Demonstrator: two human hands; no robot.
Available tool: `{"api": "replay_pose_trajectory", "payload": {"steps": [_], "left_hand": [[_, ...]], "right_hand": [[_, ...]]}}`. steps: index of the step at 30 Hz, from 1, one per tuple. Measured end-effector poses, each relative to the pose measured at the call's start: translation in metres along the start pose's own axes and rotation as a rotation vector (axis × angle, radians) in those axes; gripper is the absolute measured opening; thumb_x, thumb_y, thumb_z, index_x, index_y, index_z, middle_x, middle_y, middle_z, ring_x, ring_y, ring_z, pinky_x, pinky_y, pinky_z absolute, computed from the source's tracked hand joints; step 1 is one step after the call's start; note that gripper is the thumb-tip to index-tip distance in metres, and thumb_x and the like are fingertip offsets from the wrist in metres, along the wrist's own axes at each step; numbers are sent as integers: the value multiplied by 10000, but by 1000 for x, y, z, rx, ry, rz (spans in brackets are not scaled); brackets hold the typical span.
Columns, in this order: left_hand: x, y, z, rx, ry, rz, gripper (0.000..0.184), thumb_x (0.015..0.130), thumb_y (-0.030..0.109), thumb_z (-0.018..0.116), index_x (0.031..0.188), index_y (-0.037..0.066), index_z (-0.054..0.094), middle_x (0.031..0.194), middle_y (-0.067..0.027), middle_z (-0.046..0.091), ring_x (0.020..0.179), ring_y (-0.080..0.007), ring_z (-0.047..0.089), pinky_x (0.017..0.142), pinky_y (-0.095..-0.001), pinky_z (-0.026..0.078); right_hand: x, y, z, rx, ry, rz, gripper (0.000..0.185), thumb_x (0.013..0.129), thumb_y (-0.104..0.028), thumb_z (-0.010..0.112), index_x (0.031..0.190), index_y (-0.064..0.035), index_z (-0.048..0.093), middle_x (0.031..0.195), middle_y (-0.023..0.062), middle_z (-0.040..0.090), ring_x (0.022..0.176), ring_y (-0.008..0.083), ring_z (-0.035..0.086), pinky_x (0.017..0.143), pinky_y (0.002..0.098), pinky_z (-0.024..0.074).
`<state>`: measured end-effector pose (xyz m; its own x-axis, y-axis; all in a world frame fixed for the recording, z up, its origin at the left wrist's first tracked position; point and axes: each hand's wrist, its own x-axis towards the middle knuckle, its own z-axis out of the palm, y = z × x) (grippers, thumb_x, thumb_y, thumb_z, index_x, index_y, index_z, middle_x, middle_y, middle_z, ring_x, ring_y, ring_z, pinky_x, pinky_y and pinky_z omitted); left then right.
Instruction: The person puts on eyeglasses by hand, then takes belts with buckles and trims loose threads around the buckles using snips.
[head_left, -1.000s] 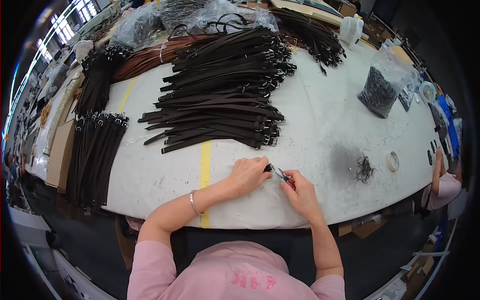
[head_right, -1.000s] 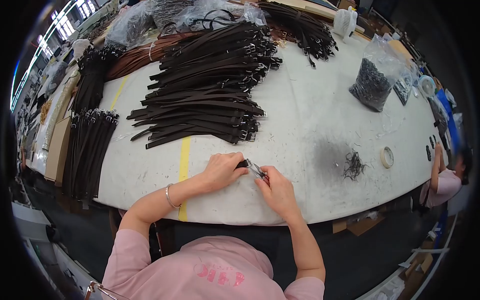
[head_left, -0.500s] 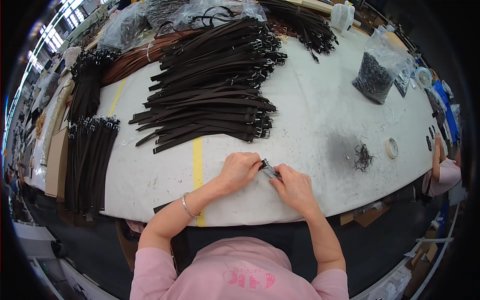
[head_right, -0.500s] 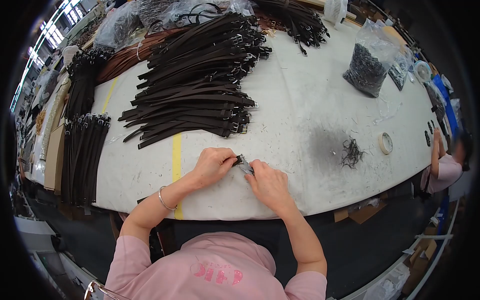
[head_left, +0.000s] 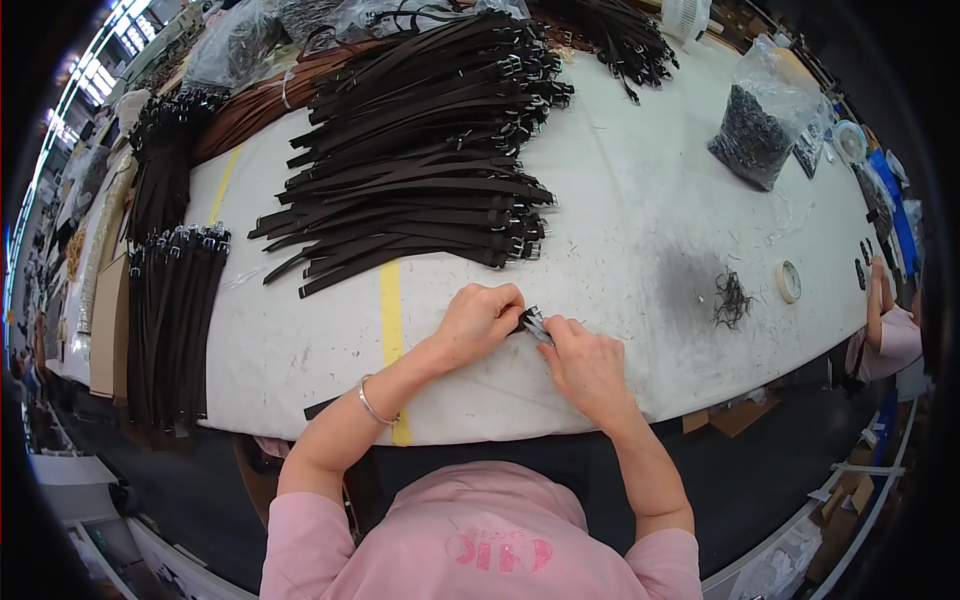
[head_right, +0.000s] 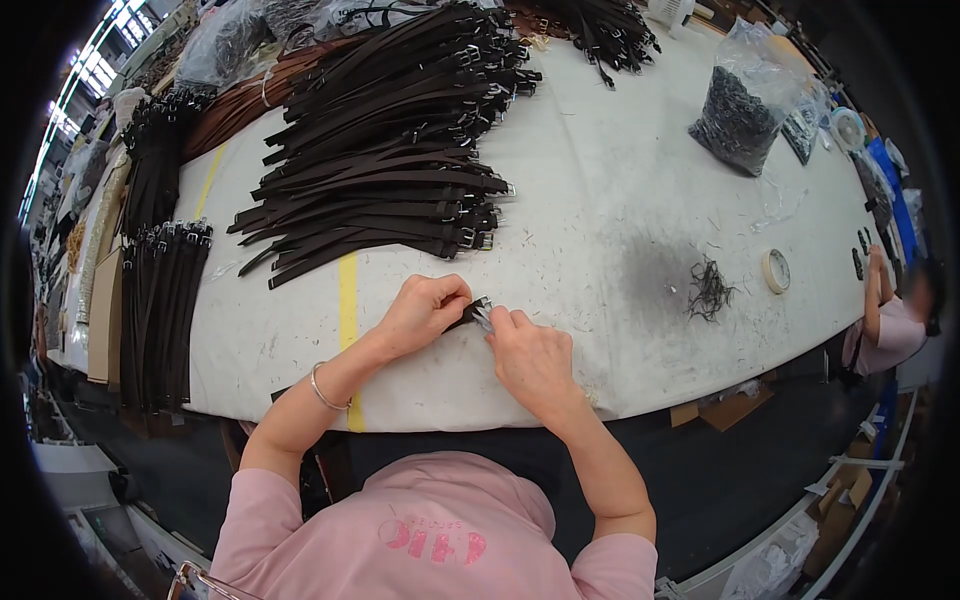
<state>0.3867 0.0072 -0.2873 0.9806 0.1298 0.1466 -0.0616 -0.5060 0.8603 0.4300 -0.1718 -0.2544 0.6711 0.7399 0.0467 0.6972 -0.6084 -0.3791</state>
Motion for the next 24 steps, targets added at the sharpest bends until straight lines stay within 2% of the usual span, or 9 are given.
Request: {"api": "replay_pose_trajectory", "payload": {"steps": [7,10,18,24], "left_hand": [[1,0,1,12,12,5,61,807,29,562,804,-17,601,566,-107,557,477,-120,475,480,-269,405],[1,1,1,24,15,0,57,808,28,562,802,-14,599,571,-113,559,473,-131,476,479,-274,407],[7,-3,7,91,74,64,35,802,34,569,799,4,585,587,-134,558,466,-209,498,482,-300,418],[12,-7,10,90,122,105,24,797,22,564,794,1,574,596,-133,567,473,-216,507,487,-305,424]], "right_hand": [[6,-2,0,-33,56,-83,121,801,-142,599,847,-59,525,713,85,600,566,294,615,476,402,460],[8,-2,-2,-69,35,-85,94,800,-124,582,847,-62,530,713,85,604,559,291,614,474,398,459],[22,3,-5,-103,-3,-81,146,777,-142,628,850,-67,527,709,85,605,601,309,606,511,416,444],[27,10,-4,-87,-12,-108,152,774,-137,630,845,-64,518,693,84,604,606,308,604,522,419,443]]}}
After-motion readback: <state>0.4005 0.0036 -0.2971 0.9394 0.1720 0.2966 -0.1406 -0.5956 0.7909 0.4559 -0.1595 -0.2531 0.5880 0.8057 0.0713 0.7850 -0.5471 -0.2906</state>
